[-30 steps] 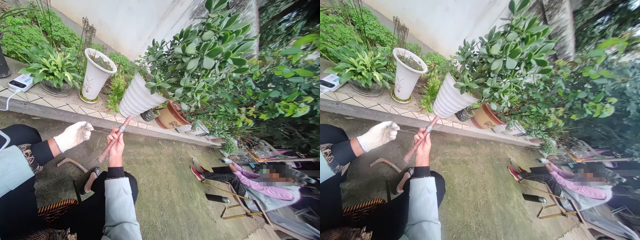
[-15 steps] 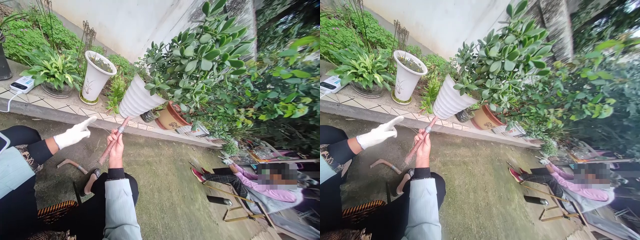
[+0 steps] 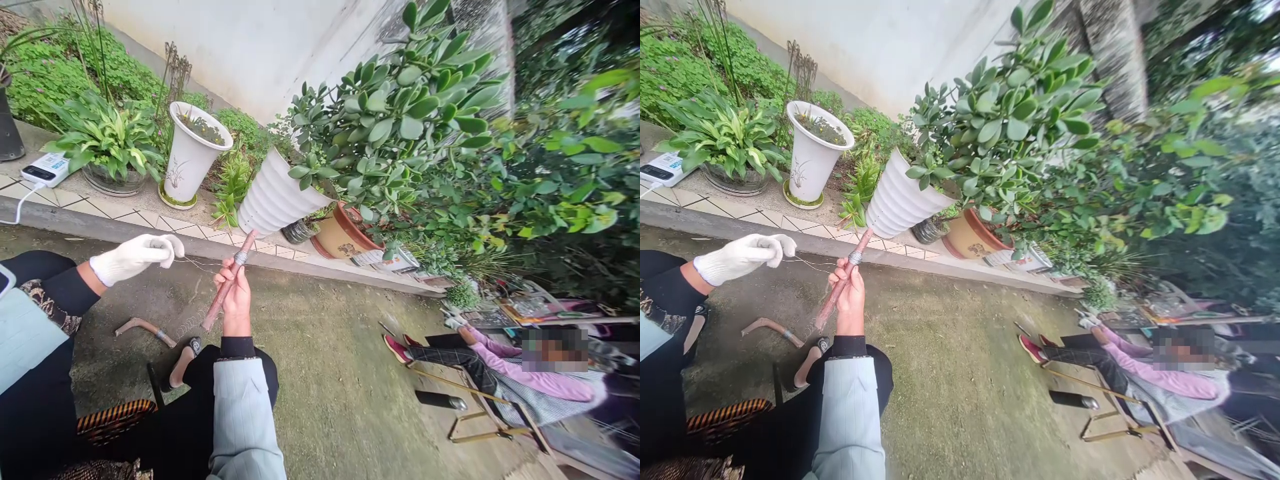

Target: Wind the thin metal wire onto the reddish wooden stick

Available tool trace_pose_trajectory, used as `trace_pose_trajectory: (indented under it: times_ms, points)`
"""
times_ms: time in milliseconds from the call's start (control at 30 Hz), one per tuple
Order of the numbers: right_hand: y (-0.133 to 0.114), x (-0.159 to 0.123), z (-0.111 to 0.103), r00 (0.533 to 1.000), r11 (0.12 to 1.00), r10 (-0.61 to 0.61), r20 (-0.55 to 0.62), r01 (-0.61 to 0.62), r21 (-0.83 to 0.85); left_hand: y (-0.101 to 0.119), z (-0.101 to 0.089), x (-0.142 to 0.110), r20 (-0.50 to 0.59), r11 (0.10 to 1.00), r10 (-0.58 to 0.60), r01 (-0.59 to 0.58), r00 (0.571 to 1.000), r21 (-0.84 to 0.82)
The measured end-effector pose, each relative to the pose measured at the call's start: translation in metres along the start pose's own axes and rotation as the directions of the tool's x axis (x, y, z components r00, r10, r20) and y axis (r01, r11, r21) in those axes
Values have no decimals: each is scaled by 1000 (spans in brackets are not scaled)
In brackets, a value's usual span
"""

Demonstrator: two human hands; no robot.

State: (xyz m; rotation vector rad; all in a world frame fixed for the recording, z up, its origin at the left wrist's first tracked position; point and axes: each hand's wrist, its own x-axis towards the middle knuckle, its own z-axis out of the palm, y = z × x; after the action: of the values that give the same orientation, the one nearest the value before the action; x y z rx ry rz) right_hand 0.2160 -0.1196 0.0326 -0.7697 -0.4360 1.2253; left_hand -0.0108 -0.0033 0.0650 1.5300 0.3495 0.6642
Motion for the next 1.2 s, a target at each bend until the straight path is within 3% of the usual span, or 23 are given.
trace_pose_trajectory:
  times_ms: [100,200,267,333,433,533,600,667,700,767,833,867,900,1033,1100,1133,1200]
  points:
    - [-2,-2,2,996,997,80,41,-79,-20,-7,2,1,-82,965,21,-42,996,-260]
    - [-6,-2,-1,972,972,228,56,-223,-73,-12,2,2,-157,937,-64,5,986,-349]
    - [-11,-2,-5,947,941,318,36,-311,-132,-11,-1,0,-143,935,-129,72,981,-348]
    - [-18,-2,-10,945,932,328,15,-320,-171,-9,-5,-3,-54,943,-216,194,975,-270]
    - [-34,-3,-18,975,951,223,-15,-221,-218,-10,-13,-10,96,935,-355,354,930,22]
    - [-51,-1,-27,990,913,122,-69,-139,-384,-17,-14,-17,115,894,-388,343,915,290]
    - [-57,4,-32,992,825,67,-109,-116,-552,-23,-8,-23,154,871,-357,269,921,412]
    - [-54,12,-32,986,631,28,-162,-143,-763,-26,5,-29,291,848,-310,125,905,514]
    - [-49,16,-30,982,462,16,-190,-175,-870,-26,12,-32,388,824,-288,20,876,567]
    - [-34,23,-23,971,-35,11,-239,-238,-971,-25,28,-36,500,778,-252,-134,828,614]
    - [-17,25,-15,955,-530,66,-289,-212,-821,-21,38,-36,569,786,-234,-191,789,588]
    - [-10,24,-11,926,-684,155,-345,-151,-714,-19,40,-35,577,797,-226,-192,785,572]
    - [-5,23,-9,897,-735,207,-390,-120,-667,-16,40,-32,567,809,-220,-177,794,561]
    - [-4,8,-6,760,-755,434,-484,14,-656,-12,26,-16,379,843,-241,-1,894,538]
    - [-11,-2,-5,646,-683,601,-470,110,-722,-16,18,-6,242,858,-253,102,937,503]
    - [-14,-7,-3,555,-584,721,-415,165,-795,-18,15,0,178,860,-249,133,952,493]
    - [-22,-16,2,315,-223,937,-148,217,-950,-23,12,8,84,835,-234,156,969,527]
